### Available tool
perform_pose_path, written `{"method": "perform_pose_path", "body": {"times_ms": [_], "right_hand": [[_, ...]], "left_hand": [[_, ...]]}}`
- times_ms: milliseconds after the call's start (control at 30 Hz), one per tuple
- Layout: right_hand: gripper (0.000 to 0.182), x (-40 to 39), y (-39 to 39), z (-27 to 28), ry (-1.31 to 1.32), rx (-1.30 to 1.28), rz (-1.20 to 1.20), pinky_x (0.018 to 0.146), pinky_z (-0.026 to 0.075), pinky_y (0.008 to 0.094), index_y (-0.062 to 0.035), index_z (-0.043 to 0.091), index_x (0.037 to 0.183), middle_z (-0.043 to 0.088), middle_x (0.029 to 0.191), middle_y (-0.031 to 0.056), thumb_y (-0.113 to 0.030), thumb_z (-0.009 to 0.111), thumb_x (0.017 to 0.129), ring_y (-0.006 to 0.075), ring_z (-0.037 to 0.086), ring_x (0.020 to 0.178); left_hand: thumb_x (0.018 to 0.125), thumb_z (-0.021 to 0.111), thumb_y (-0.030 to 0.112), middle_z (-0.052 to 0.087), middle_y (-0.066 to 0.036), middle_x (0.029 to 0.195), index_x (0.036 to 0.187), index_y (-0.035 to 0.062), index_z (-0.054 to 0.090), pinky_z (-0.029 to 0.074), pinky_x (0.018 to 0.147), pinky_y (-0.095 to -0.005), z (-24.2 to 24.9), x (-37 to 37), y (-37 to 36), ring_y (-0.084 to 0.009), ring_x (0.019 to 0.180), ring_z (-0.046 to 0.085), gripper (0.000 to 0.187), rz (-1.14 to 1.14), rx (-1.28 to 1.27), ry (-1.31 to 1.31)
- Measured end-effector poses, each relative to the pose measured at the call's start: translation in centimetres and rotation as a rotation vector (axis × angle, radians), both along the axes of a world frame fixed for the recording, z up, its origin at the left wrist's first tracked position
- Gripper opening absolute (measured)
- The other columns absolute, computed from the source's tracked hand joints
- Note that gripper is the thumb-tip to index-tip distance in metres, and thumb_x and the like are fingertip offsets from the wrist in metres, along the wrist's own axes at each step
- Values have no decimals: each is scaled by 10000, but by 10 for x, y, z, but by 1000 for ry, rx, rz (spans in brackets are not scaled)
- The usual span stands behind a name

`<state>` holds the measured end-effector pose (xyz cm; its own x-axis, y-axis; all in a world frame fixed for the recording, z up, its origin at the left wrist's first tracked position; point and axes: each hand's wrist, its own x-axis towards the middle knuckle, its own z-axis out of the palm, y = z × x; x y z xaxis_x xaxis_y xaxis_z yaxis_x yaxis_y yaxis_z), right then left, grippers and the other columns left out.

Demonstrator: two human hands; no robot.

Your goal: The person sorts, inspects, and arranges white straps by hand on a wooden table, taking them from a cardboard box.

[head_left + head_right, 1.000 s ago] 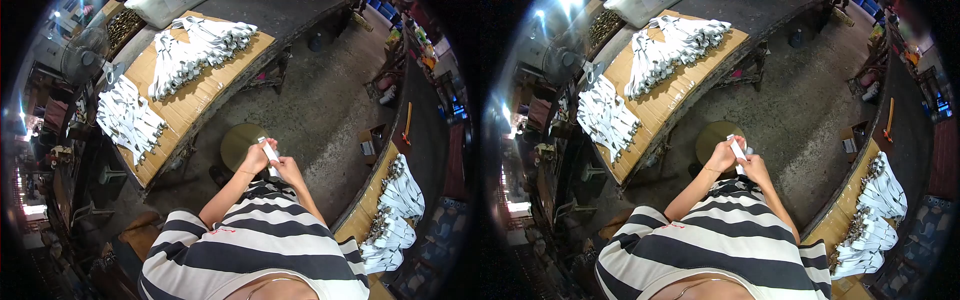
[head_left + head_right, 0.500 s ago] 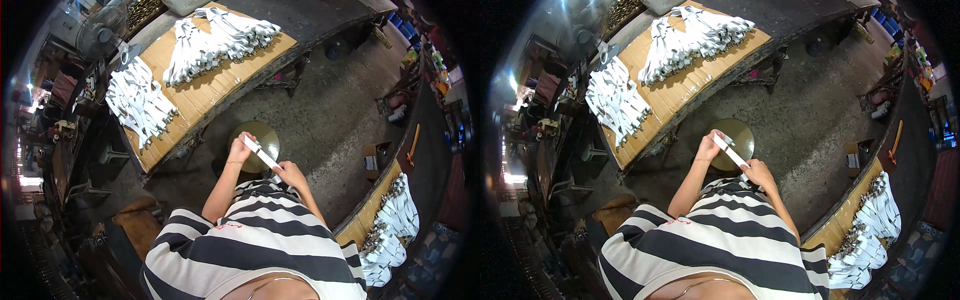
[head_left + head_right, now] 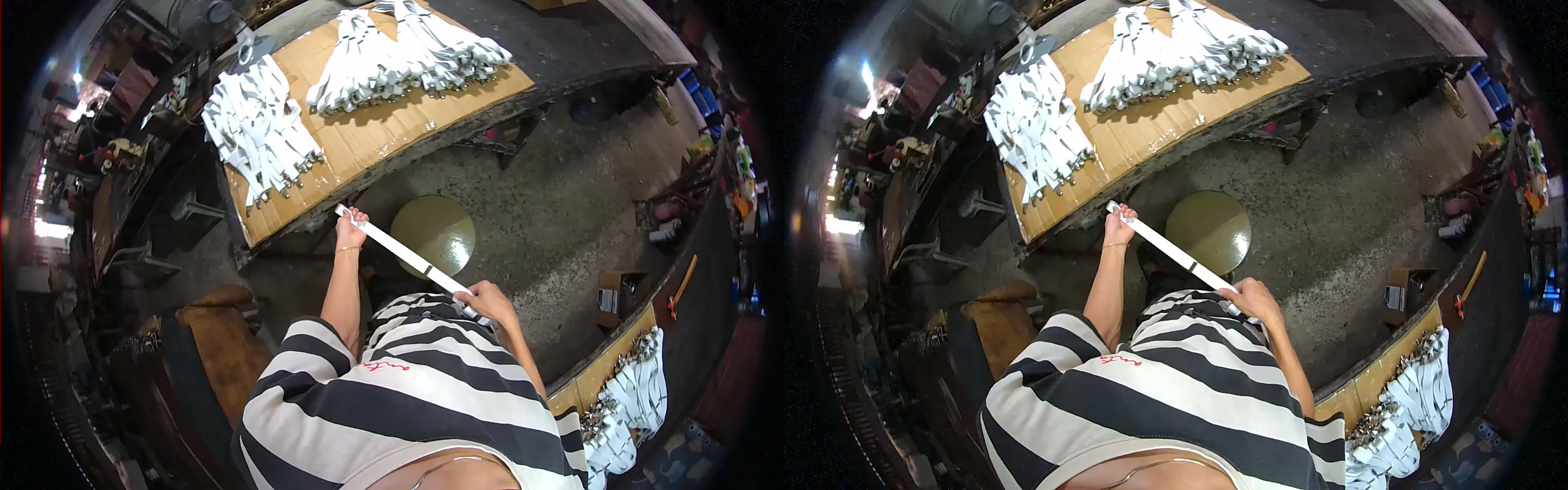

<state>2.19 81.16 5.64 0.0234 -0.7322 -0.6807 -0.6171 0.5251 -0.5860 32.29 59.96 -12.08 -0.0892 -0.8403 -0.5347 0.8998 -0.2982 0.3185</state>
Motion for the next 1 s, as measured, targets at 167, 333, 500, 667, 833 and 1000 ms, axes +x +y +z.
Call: {"method": "perform_pose_path", "body": {"times_ms": [167,333,500,667,833,1000], "right_hand": [[418,-19,-1,4,-41,-22,166,531,410,373,-8,666,774,549,539,140,-417,593,820,205,510,504],[442,-13,-5,38,-124,-67,227,463,329,363,15,598,674,435,467,119,-384,555,859,172,362,444],[433,4,-10,68,-185,-174,314,459,313,370,19,590,663,379,455,128,-359,552,871,185,336,431],[409,6,-11,81,-236,-227,353,452,308,370,29,593,680,369,449,128,-329,554,875,188,340,414],[422,3,-15,91,-239,-231,376,428,300,330,29,605,696,394,447,72,-339,540,892,119,343,425],[431,3,-15,96,-246,-254,378,426,297,333,31,590,677,397,446,83,-334,531,898,121,346,421]], "left_hand": [[978,306,274,383,-24,652,802,57,419,354,546,-301,-9,28,34,-143,536,349,301,155,107,3],[963,361,304,400,-28,633,769,55,449,344,534,-297,-15,72,44,-149,532,361,328,255,-16,-96],[962,365,310,397,-30,609,757,46,449,323,500,-276,8,106,39,-141,508,358,344,342,-76,-27],[911,399,114,393,-38,620,773,12,431,343,501,-275,38,127,32,-141,496,354,175,340,-96,-71],[937,389,175,400,-40,634,804,5,441,325,497,-273,56,131,31,-141,496,332,222,280,-214,-13],[975,332,306,453,-50,671,830,8,462,408,557,-285,68,134,21,-151,563,428,356,300,-115,-154]]}}
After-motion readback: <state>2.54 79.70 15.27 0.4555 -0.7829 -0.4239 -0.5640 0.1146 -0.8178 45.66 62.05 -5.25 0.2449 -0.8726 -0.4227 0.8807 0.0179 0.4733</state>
